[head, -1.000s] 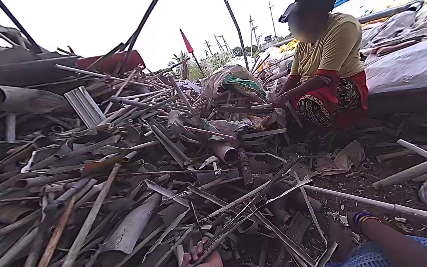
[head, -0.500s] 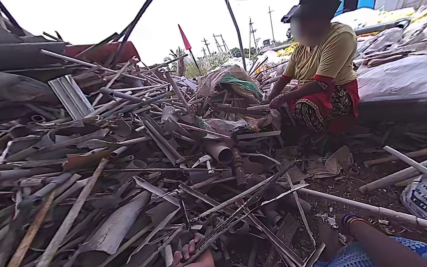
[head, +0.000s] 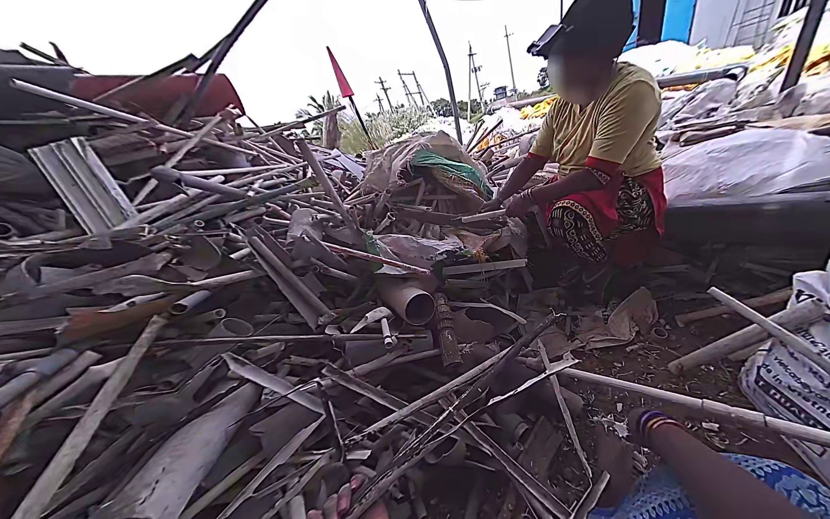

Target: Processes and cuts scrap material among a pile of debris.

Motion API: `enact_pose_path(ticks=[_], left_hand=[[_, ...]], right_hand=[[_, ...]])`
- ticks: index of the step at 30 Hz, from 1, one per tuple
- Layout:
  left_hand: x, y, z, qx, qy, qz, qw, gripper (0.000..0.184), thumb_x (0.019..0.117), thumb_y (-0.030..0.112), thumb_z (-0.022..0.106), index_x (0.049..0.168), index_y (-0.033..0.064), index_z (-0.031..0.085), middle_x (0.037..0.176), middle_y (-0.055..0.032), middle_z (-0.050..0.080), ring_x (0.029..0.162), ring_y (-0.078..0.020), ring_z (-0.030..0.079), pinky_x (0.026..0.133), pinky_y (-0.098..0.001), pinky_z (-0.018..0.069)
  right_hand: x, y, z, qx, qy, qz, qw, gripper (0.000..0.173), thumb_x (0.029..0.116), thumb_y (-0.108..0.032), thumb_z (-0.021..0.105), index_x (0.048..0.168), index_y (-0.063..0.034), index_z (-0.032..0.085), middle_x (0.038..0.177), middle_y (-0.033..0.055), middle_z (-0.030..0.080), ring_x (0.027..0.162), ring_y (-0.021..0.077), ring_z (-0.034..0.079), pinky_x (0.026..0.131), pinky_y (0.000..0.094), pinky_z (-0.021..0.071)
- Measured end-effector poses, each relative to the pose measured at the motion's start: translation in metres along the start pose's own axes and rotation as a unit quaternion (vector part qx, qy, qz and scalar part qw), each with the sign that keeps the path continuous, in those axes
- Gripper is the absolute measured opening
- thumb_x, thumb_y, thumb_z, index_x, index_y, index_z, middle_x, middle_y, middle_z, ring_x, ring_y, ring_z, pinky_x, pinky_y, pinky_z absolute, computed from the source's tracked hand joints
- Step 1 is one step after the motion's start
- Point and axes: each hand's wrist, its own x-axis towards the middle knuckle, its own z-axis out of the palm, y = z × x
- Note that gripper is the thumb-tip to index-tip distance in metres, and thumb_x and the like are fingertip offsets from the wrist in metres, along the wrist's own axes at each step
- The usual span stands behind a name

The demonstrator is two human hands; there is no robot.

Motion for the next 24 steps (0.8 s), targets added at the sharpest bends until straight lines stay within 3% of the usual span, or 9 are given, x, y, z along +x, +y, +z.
enact_pose_path(ticks=[6, 13, 17, 20, 22, 24], left_hand=[[0.001, -0.002, 0.001, -0.011, 0.017, 0.0, 1.0, 0.054, 0.1078, 0.02, 0.025, 0.06, 0.0139, 0.048, 0.046, 0.0045, 0.047, 0.043, -0.009, 0.052, 0.058, -0.0255, 0.0554], [-0.001, -0.005, 0.002, 0.014, 0.019, 0.008, 1.0, 0.053, 0.1074, 0.018, 0.025, 0.06, 0.0164, 0.05, 0.046, 0.0065, 0.046, 0.042, -0.007, 0.051, 0.057, -0.0237, 0.0542], [0.0, -0.006, 0.0, 0.029, 0.016, 0.012, 0.999, 0.052, 0.1057, 0.017, 0.027, 0.059, 0.0174, 0.05, 0.046, 0.0067, 0.047, 0.043, -0.0077, 0.052, 0.058, -0.0259, 0.0555], [-0.005, -0.01, 0.001, 0.056, 0.032, -0.008, 0.998, 0.052, 0.1058, 0.02, 0.027, 0.059, 0.0202, 0.049, 0.047, 0.0076, 0.049, 0.046, -0.0077, 0.056, 0.059, -0.0273, 0.0575], [-0.009, -0.012, 0.002, 0.068, 0.058, -0.029, 0.996, 0.048, 0.1058, 0.02, 0.029, 0.062, 0.0194, 0.049, 0.05, 0.0068, 0.052, 0.05, -0.009, 0.06, 0.061, -0.0285, 0.0588], [-0.012, -0.013, 0.005, 0.075, 0.087, -0.047, 0.992, 0.039, 0.107, 0.023, 0.031, 0.073, 0.0184, 0.049, 0.057, 0.0059, 0.054, 0.056, -0.0099, 0.062, 0.063, -0.0297, 0.059]], right_hand=[[0.031, 0.004, 0.019, -0.006, -0.004, 0.002, 1.0, 0.047, 0.0993, -0.029, 0.063, 0.129, 0.0079, 0.062, 0.141, 0.0281, 0.058, 0.134, 0.0426, 0.054, 0.108, 0.0621, 0.0415], [0.013, 0.006, 0.004, -0.066, -0.019, -0.013, 0.998, 0.045, 0.0979, -0.034, 0.064, 0.12, 0.0058, 0.067, 0.132, 0.0282, 0.062, 0.127, 0.044, 0.058, 0.101, 0.0658, 0.0439], [0.003, 0.003, 0.008, -0.046, -0.004, -0.035, 0.998, 0.044, 0.1051, -0.024, 0.051, 0.129, 0.0117, 0.06, 0.141, 0.0315, 0.056, 0.135, 0.0471, 0.052, 0.106, 0.0657, 0.0401], [-0.007, 0.002, 0.006, -0.068, -0.01, -0.056, 0.996, 0.046, 0.1039, -0.026, 0.054, 0.13, 0.0114, 0.06, 0.142, 0.0327, 0.054, 0.137, 0.0476, 0.05, 0.109, 0.0641, 0.0387], [-0.004, 0.001, 0.002, -0.082, -0.02, -0.039, 0.996, 0.048, 0.1001, -0.034, 0.061, 0.124, 0.0074, 0.065, 0.136, 0.0298, 0.06, 0.13, 0.0453, 0.055, 0.103, 0.0652, 0.0421], [-0.006, 0.004, -0.006, -0.068, -0.009, -0.043, 0.997, 0.048, 0.1, -0.035, 0.062, 0.119, 0.008, 0.066, 0.13, 0.0303, 0.062, 0.125, 0.0458, 0.059, 0.101, 0.0672, 0.0435]])
